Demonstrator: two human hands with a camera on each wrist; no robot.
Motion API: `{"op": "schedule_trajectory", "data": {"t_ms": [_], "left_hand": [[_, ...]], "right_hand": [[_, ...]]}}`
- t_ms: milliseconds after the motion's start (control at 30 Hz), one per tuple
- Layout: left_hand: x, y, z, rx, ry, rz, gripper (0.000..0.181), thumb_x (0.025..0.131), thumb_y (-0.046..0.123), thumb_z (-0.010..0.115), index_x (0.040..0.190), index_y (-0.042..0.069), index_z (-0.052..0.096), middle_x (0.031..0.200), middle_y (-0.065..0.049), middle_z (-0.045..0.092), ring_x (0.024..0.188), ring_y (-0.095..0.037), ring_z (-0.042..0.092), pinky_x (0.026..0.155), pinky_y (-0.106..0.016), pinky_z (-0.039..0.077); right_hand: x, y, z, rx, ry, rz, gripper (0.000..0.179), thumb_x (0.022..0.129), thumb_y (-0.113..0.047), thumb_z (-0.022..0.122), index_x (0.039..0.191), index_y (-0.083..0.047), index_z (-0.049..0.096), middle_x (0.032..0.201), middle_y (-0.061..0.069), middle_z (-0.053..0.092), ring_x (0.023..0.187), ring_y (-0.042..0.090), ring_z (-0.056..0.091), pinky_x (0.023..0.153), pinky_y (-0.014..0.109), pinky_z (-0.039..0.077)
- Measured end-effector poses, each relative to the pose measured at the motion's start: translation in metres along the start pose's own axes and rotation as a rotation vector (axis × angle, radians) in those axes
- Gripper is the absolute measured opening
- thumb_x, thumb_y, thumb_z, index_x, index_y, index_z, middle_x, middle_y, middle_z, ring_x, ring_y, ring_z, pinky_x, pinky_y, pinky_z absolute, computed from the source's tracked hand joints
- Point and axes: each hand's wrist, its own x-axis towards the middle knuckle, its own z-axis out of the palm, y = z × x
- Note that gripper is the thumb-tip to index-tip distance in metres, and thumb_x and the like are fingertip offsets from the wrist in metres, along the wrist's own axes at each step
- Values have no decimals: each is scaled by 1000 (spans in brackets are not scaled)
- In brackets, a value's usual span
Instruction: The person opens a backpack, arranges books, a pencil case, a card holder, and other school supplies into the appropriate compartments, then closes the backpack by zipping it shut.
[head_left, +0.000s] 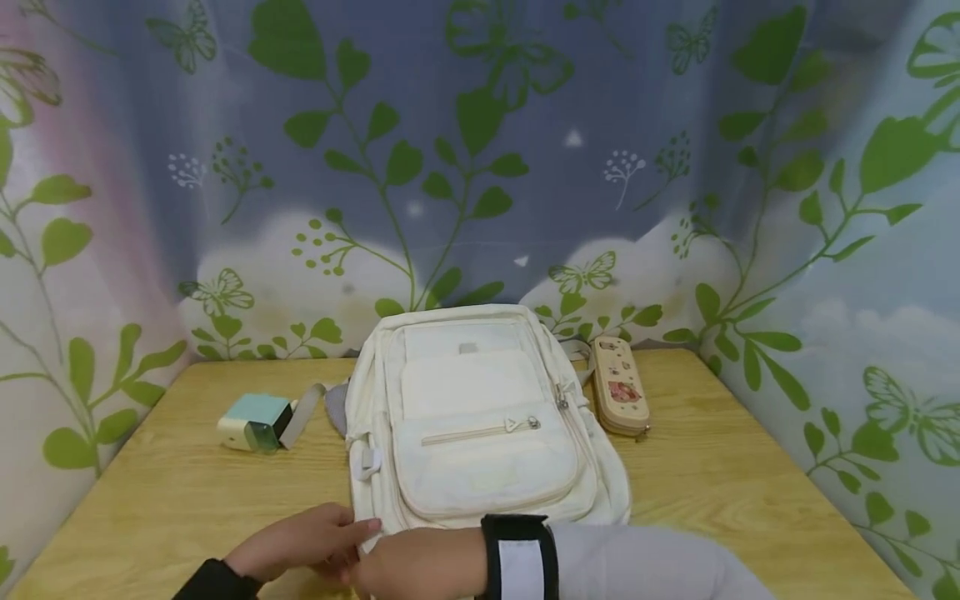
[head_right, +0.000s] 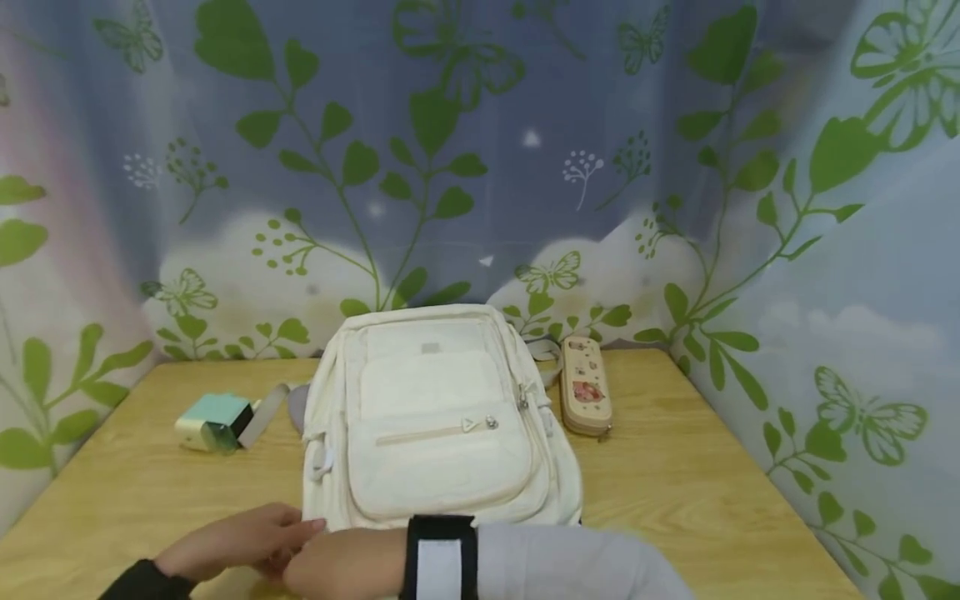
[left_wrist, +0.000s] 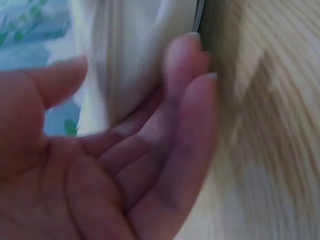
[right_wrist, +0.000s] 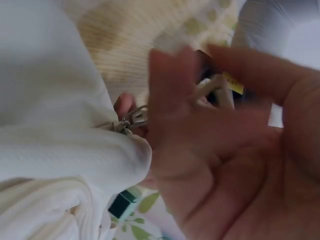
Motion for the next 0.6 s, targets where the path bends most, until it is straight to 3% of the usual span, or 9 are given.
{"op": "schedule_trajectory", "data": {"t_ms": [100,233,433,600], "left_hand": [[6,2,5,16,4,15,34,96,32,51,84,1,59,61,4,60,58,-6,52,57,-22,42],[7,1,9,28,53,41,25,97,20,49,85,-1,57,56,5,55,55,-7,51,55,-22,43],[6,2,12,80,168,91,25,97,14,47,82,-3,58,53,2,57,50,-8,54,52,-27,50],[6,5,15,109,199,63,26,97,15,46,82,-2,58,54,2,55,50,-9,54,52,-28,50]], "right_hand": [[-2,4,4,98,-7,11,5,89,-17,59,88,-12,61,62,-11,47,52,-5,36,49,5,32],[-11,7,8,132,50,37,15,91,-15,56,78,-12,61,58,-11,44,49,-6,34,47,6,31],[-34,11,9,65,111,108,15,92,-15,57,77,-15,63,63,-12,49,52,-6,40,52,4,33],[-64,11,17,90,155,137,21,85,-10,61,66,-17,54,55,-15,37,47,-5,28,44,7,29]]}}
